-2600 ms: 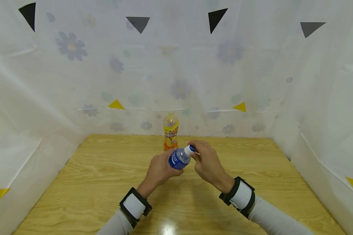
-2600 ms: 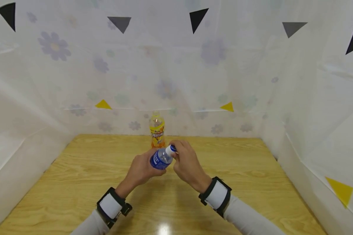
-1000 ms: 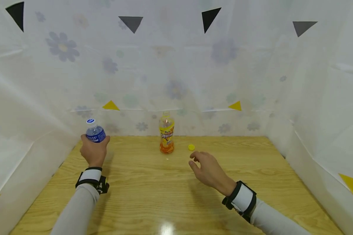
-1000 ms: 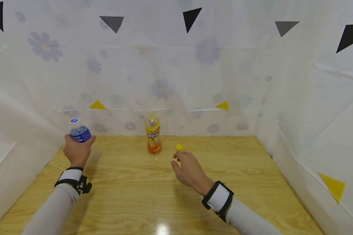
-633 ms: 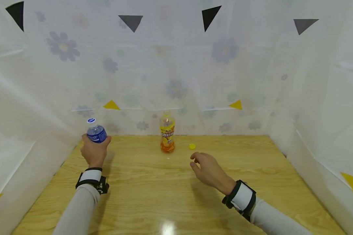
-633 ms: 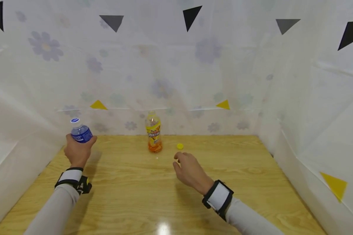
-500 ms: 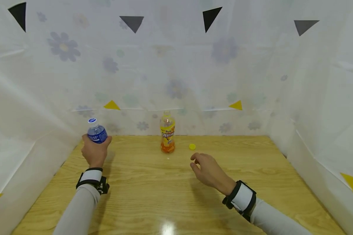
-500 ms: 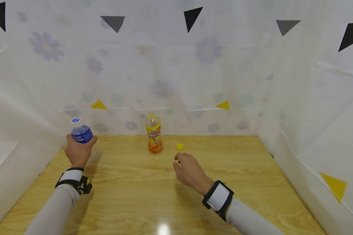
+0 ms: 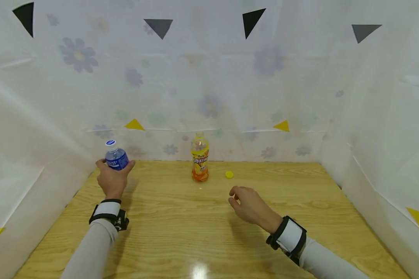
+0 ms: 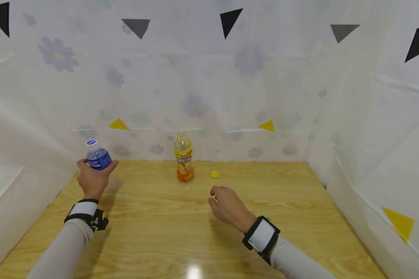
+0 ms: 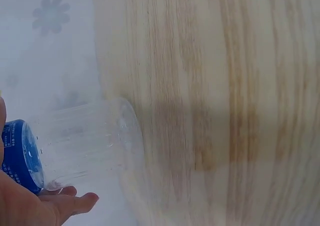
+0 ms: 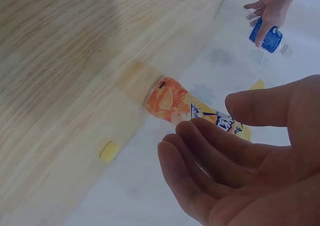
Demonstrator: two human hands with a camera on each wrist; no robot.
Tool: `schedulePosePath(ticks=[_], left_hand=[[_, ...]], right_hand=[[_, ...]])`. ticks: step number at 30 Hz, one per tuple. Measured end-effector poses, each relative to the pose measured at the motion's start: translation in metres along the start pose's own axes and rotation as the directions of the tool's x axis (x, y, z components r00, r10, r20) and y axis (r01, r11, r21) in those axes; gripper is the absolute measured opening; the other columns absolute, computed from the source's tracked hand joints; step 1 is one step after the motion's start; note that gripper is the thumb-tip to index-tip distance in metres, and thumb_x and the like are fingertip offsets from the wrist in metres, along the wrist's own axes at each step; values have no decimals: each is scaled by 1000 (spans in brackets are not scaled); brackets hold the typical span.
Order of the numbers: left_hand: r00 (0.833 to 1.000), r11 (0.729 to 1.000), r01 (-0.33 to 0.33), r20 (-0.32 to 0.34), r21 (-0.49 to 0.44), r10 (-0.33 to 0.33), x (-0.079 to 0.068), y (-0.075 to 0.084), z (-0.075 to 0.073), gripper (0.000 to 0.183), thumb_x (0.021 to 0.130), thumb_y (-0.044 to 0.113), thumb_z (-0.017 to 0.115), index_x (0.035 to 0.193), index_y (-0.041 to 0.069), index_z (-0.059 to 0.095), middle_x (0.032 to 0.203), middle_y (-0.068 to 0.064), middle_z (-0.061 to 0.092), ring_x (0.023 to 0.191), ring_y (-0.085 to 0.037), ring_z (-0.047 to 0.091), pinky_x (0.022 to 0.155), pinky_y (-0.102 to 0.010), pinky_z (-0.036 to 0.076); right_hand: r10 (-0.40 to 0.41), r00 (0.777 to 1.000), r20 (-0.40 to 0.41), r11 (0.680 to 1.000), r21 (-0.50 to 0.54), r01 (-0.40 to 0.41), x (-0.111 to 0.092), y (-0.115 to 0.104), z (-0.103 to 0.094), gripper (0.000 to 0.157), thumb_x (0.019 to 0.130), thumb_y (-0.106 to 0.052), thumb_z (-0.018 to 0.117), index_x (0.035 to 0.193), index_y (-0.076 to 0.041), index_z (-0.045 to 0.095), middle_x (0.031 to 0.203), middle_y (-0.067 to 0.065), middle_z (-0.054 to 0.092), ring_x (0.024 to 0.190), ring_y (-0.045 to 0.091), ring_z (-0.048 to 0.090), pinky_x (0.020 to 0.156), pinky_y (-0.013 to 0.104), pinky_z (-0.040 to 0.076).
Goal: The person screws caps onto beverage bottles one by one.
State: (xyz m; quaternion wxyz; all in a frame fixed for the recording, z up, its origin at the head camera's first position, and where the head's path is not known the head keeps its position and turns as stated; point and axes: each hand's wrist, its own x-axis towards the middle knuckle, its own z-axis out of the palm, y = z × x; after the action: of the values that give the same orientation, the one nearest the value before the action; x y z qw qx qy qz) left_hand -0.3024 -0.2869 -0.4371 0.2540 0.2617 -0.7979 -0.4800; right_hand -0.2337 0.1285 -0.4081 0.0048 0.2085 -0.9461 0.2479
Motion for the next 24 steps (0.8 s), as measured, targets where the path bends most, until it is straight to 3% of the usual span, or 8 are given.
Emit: schedulePosePath(ticks=[5, 9, 11, 14, 18, 21, 24], left_hand=[[1000, 1000, -19, -7, -9, 19, -2, 1, -2, 110, 81, 49, 83, 158, 16, 12, 148, -33, 45, 133, -53, 47, 108, -64, 40], [996, 996, -78, -42, -39, 77, -1, 2, -2, 118, 78, 51, 85, 159, 23, 4, 141, -36, 50, 127, -55, 51, 105, -65, 40], [992, 992, -116, -57, -52, 113, 0, 5, -3, 120, 77, 52, 85, 160, 27, 2, 142, -36, 49, 130, -55, 48, 108, -67, 35], [978, 979, -199, -79, -44, 195, 4, 15, -7, 120, 78, 53, 84, 161, 29, 0, 152, -32, 38, 142, -53, 34, 117, -69, 17], [930, 938, -347, -132, -12, 343, 13, 40, -16, 113, 83, 49, 80, 162, 26, 3, 164, -20, 23, 154, -43, 16, 120, -66, -9], [877, 891, -453, -178, 4, 447, 18, 68, -21, 102, 88, 43, 76, 162, 28, 7, 166, -12, 23, 155, -33, 15, 122, -58, -14], [819, 837, -547, -197, 18, 539, 16, 100, -20, 94, 92, 37, 74, 162, 30, 12, 163, -12, 29, 153, -32, 25, 124, -49, -12]], right_hand=[[27, 999, 44, 999, 21, -28, -1, 1, 1, 17, 101, -15, 62, 111, -4, 68, 97, 9, 69, 87, 21, 65, 75, 40, 54], [48, 997, 59, 998, 33, -51, -2, 0, 1, 18, 101, -15, 61, 113, -4, 68, 96, 8, 68, 84, 18, 63, 72, 39, 53], [54, 997, 61, 998, 33, -56, -3, 0, 0, 18, 102, -16, 61, 113, -4, 67, 96, 8, 67, 83, 18, 63, 72, 38, 53], [65, 996, 66, 997, 33, -67, -4, -1, 0, 19, 102, -16, 61, 114, -3, 67, 96, 8, 67, 83, 18, 63, 72, 38, 53], [75, 995, 68, 996, 35, -78, -4, -2, 0, 20, 101, -16, 61, 115, -3, 67, 97, 8, 68, 85, 19, 63, 73, 39, 54], [70, 995, 68, 997, 33, -72, -4, -2, 0, 19, 101, -16, 61, 114, -4, 67, 98, 8, 68, 86, 19, 64, 74, 39, 54], [58, 996, 66, 998, 34, -60, -2, -4, 1, 18, 102, -17, 61, 114, -4, 67, 98, 8, 68, 85, 18, 63, 73, 38, 54]])
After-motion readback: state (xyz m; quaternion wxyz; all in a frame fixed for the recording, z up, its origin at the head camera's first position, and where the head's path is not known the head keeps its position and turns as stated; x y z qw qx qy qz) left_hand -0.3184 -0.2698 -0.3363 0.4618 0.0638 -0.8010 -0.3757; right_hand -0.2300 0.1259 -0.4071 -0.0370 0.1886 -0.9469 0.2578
